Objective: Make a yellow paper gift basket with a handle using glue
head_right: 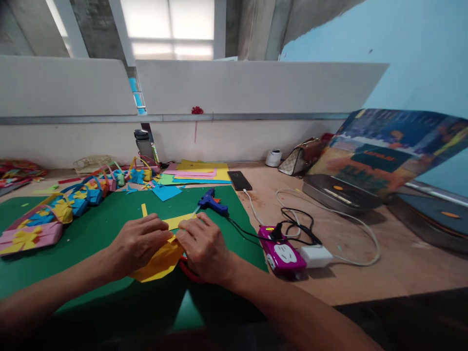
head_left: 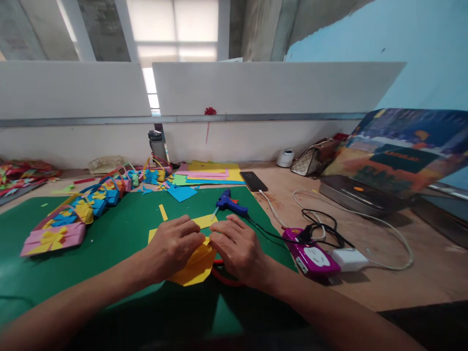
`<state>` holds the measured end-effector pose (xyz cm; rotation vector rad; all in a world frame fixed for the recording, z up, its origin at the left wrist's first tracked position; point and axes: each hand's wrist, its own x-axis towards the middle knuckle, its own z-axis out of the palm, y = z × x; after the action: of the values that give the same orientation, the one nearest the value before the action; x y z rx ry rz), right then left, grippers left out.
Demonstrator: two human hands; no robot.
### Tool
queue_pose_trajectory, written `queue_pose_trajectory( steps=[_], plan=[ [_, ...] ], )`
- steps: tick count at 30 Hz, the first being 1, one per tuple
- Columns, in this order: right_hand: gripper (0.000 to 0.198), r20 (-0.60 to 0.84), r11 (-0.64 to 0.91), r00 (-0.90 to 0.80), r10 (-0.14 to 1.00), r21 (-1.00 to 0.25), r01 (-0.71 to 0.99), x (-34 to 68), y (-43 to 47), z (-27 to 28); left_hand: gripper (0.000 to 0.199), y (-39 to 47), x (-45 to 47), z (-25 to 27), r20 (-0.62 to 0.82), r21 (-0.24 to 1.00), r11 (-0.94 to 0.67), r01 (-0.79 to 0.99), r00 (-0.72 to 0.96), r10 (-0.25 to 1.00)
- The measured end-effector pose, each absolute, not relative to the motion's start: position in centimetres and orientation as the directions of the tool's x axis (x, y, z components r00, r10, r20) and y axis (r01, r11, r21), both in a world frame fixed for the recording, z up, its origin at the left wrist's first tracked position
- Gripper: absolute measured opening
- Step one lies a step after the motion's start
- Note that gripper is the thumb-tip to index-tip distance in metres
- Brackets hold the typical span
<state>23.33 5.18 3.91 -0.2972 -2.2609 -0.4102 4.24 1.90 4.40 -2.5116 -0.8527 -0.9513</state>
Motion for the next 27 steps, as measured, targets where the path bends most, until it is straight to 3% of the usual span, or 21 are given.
queue_pose_trajectory(
  steps=[7, 10, 18, 24, 27],
  plan=[
    [0.026, 0.681, 0.811, -0.731, 0.041, 0.404, 0.422, 23.5, 4.7, 4.4, 0.026, 1.6, 4.5, 3.8, 0.679, -0.22, -0.718, 0.661, 0.632, 0.374],
    [0.028, 0.66, 0.789, -0.75, 0.045, 0.436, 0.432, 23.4, 4.2, 4.6, 0.025, 1.5, 4.4, 3.5, 0.648, -0.282, -0.693, 0.663, 0.665, 0.372],
    [0.031, 0.699, 0.849, -0.706, 0.115, 0.3, 0.435, 23.3, 4.1, 4.1, 0.023, 1.7, 4.1, 3.7, 0.642, -0.338, -0.649, 0.681, 0.671, 0.371],
    [0.039, 0.668, 0.894, -0.684, 0.294, 0.061, 0.444, 23.6, 4.3, 4.2, 0.023, 2.4, 3.8, 4.0, 0.746, -0.239, -0.634, 0.735, 0.557, 0.365],
    [0.047, 0.657, 0.903, -0.68, 0.325, -0.002, 0.429, 23.6, 4.2, 4.6, 0.025, 2.7, 3.7, 4.0, 0.749, -0.21, -0.627, 0.75, 0.535, 0.39]
  ],
)
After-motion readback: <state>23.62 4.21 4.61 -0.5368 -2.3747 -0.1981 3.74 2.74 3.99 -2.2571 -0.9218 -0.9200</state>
